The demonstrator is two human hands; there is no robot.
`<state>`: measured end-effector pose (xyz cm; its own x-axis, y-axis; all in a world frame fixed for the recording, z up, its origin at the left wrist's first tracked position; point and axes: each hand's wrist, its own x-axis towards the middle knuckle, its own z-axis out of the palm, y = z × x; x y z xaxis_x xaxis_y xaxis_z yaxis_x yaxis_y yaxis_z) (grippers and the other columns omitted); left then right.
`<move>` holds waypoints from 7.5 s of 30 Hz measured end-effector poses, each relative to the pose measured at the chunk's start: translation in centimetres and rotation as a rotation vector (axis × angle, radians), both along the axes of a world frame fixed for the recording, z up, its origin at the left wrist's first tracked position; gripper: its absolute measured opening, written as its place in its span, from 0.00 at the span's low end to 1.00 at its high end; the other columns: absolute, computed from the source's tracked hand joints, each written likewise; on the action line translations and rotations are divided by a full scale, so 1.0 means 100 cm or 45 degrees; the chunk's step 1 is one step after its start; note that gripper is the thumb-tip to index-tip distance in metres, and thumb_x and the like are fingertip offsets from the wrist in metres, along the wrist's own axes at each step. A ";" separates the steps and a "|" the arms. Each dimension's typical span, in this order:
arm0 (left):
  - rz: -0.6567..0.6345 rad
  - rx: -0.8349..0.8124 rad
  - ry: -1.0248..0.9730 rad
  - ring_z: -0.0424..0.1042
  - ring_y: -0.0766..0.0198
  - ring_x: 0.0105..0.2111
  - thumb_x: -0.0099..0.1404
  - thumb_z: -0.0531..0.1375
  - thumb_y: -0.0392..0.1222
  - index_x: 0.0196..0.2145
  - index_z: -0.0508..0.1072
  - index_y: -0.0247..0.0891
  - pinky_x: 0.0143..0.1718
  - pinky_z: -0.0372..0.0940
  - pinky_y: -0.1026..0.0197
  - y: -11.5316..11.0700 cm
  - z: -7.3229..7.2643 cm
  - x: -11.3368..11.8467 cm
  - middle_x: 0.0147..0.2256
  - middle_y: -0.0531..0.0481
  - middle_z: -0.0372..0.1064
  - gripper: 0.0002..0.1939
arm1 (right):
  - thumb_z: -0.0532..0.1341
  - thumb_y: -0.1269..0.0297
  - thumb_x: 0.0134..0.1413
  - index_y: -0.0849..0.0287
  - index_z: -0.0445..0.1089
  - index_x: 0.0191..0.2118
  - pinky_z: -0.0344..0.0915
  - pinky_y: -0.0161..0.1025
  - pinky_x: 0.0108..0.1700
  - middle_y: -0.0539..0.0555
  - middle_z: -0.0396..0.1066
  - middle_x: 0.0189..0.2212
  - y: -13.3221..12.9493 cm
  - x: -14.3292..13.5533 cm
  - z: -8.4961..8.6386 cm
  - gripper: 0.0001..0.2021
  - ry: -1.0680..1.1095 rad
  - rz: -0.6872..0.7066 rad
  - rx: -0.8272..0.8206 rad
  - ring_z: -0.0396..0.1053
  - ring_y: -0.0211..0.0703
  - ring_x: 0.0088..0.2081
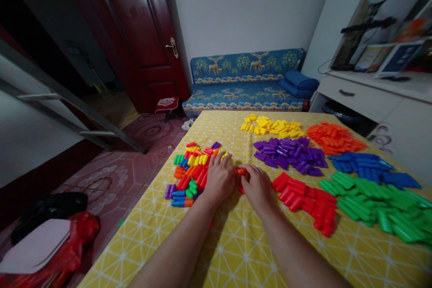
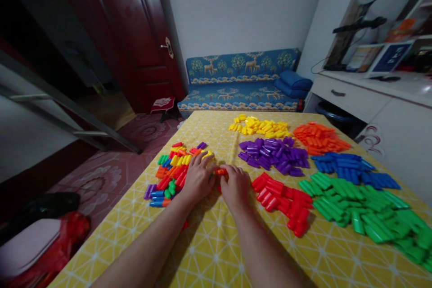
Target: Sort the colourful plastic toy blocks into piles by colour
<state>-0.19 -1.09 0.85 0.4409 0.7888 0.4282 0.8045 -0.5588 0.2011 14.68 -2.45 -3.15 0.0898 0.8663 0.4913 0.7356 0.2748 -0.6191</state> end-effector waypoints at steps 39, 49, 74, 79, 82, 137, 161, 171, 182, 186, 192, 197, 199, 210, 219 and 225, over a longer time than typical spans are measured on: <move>0.395 0.106 0.004 0.57 0.46 0.58 0.63 0.58 0.46 0.45 0.76 0.45 0.54 0.57 0.43 0.001 0.008 0.001 0.61 0.48 0.60 0.13 | 0.56 0.55 0.55 0.56 0.71 0.37 0.64 0.35 0.36 0.55 0.75 0.31 -0.002 -0.001 0.005 0.11 0.310 -0.064 -0.201 0.71 0.44 0.33; 0.406 -0.112 0.145 0.50 0.43 0.63 0.62 0.56 0.44 0.55 0.70 0.49 0.60 0.46 0.36 0.013 -0.001 0.007 0.57 0.43 0.64 0.22 | 0.57 0.59 0.54 0.55 0.70 0.35 0.64 0.34 0.36 0.53 0.76 0.31 -0.003 -0.003 0.006 0.08 0.317 -0.052 -0.213 0.71 0.42 0.34; 0.081 -0.010 -0.270 0.65 0.54 0.50 0.57 0.63 0.39 0.48 0.72 0.43 0.52 0.55 0.51 0.008 0.004 0.003 0.47 0.48 0.72 0.19 | 0.59 0.53 0.56 0.58 0.70 0.40 0.68 0.42 0.47 0.60 0.72 0.47 -0.002 -0.003 0.007 0.14 0.749 0.096 0.006 0.70 0.48 0.48; -0.146 0.047 -0.318 0.64 0.55 0.53 0.60 0.61 0.39 0.48 0.73 0.44 0.55 0.55 0.51 0.006 0.005 0.004 0.50 0.47 0.71 0.17 | 0.60 0.54 0.54 0.57 0.64 0.44 0.70 0.40 0.40 0.55 0.73 0.37 -0.002 -0.006 0.004 0.16 0.956 0.116 -0.119 0.72 0.44 0.37; -0.211 0.075 -0.321 0.64 0.56 0.53 0.60 0.61 0.37 0.47 0.74 0.45 0.56 0.54 0.51 0.005 0.005 0.005 0.50 0.48 0.71 0.16 | 0.60 0.54 0.52 0.57 0.63 0.51 0.70 0.40 0.38 0.54 0.72 0.37 0.000 -0.005 0.004 0.22 0.924 0.030 -0.116 0.72 0.45 0.36; 0.055 0.177 0.014 0.31 0.39 0.69 0.59 0.62 0.47 0.63 0.61 0.45 0.63 0.44 0.31 -0.002 -0.003 0.012 0.70 0.44 0.34 0.35 | 0.62 0.59 0.52 0.55 0.64 0.56 0.69 0.50 0.50 0.59 0.72 0.49 -0.015 0.011 -0.010 0.25 0.673 0.071 -0.173 0.71 0.52 0.50; -0.497 -0.758 -1.636 0.71 0.50 0.52 0.66 0.57 0.48 0.52 0.72 0.43 0.33 0.70 0.65 0.012 -0.003 0.001 0.65 0.42 0.52 0.17 | 0.62 0.62 0.58 0.52 0.71 0.49 0.65 0.49 0.53 0.55 0.74 0.46 -0.025 0.002 0.012 0.13 0.416 0.226 0.116 0.70 0.49 0.49; -0.296 -0.509 -1.590 0.74 0.58 0.42 0.66 0.58 0.50 0.44 0.76 0.39 0.29 0.71 0.64 0.014 -0.002 0.000 0.59 0.40 0.62 0.16 | 0.66 0.56 0.51 0.56 0.65 0.38 0.67 0.36 0.33 0.51 0.71 0.33 -0.020 0.012 0.016 0.13 1.103 -0.002 0.101 0.71 0.41 0.33; -0.521 -0.935 -1.860 0.75 0.54 0.43 0.65 0.54 0.55 0.53 0.66 0.39 0.26 0.71 0.62 0.016 0.002 -0.003 0.59 0.36 0.62 0.24 | 0.64 0.54 0.52 0.56 0.66 0.39 0.72 0.41 0.38 0.54 0.73 0.33 -0.020 0.010 0.019 0.13 1.079 0.038 0.058 0.73 0.45 0.34; -0.589 -1.013 -1.818 0.75 0.54 0.41 0.65 0.55 0.54 0.55 0.66 0.39 0.23 0.71 0.63 0.013 0.002 0.000 0.60 0.35 0.61 0.24 | 0.64 0.54 0.53 0.56 0.67 0.40 0.71 0.41 0.37 0.54 0.74 0.34 -0.019 0.009 0.017 0.13 1.060 0.070 0.024 0.74 0.45 0.35; -0.612 -1.032 -1.735 0.74 0.54 0.42 0.66 0.55 0.53 0.54 0.68 0.38 0.22 0.71 0.64 0.011 0.001 0.001 0.60 0.36 0.61 0.24 | 0.63 0.55 0.55 0.56 0.68 0.42 0.71 0.40 0.36 0.54 0.74 0.35 -0.019 0.009 0.012 0.13 0.988 0.108 0.017 0.74 0.45 0.34; -0.630 -1.088 -1.640 0.73 0.54 0.44 0.66 0.55 0.55 0.56 0.68 0.42 0.24 0.70 0.65 0.009 0.001 0.000 0.62 0.39 0.58 0.25 | 0.62 0.56 0.56 0.56 0.70 0.42 0.71 0.41 0.39 0.55 0.76 0.36 -0.018 0.012 0.009 0.12 0.826 0.092 0.072 0.74 0.46 0.37; -0.638 -1.104 -1.619 0.73 0.54 0.43 0.66 0.55 0.55 0.56 0.68 0.41 0.24 0.70 0.65 0.009 0.000 0.001 0.62 0.39 0.58 0.25 | 0.61 0.57 0.57 0.56 0.71 0.42 0.70 0.41 0.40 0.55 0.76 0.36 -0.018 0.013 0.010 0.11 0.787 0.091 0.091 0.74 0.46 0.38; -0.214 -0.497 -1.468 0.61 0.68 0.25 0.67 0.55 0.54 0.43 0.77 0.38 0.23 0.57 0.67 0.016 -0.004 -0.007 0.31 0.49 0.67 0.19 | 0.60 0.62 0.58 0.55 0.63 0.58 0.70 0.46 0.48 0.60 0.71 0.51 -0.012 0.015 0.004 0.21 0.822 0.132 0.132 0.73 0.46 0.47; -0.143 -0.452 -1.492 0.65 0.66 0.27 0.68 0.53 0.56 0.38 0.78 0.37 0.25 0.58 0.66 0.010 0.000 -0.005 0.32 0.47 0.73 0.21 | 0.61 0.66 0.54 0.54 0.73 0.39 0.63 0.48 0.48 0.54 0.75 0.36 -0.031 0.020 0.031 0.07 -0.031 0.371 0.182 0.69 0.48 0.42; -0.197 -0.418 -1.540 0.66 0.66 0.26 0.69 0.52 0.56 0.38 0.77 0.35 0.24 0.58 0.65 0.012 -0.002 -0.004 0.33 0.45 0.74 0.23 | 0.71 0.56 0.42 0.54 0.73 0.46 0.58 0.52 0.49 0.56 0.74 0.40 -0.038 0.024 0.041 0.22 -0.439 0.477 -0.018 0.65 0.54 0.45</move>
<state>-0.64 0.06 0.67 0.0020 0.9096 0.4156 -0.0591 -0.4147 0.9080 17.10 -6.21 0.99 -0.3937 0.8148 0.4255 0.7506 0.5522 -0.3630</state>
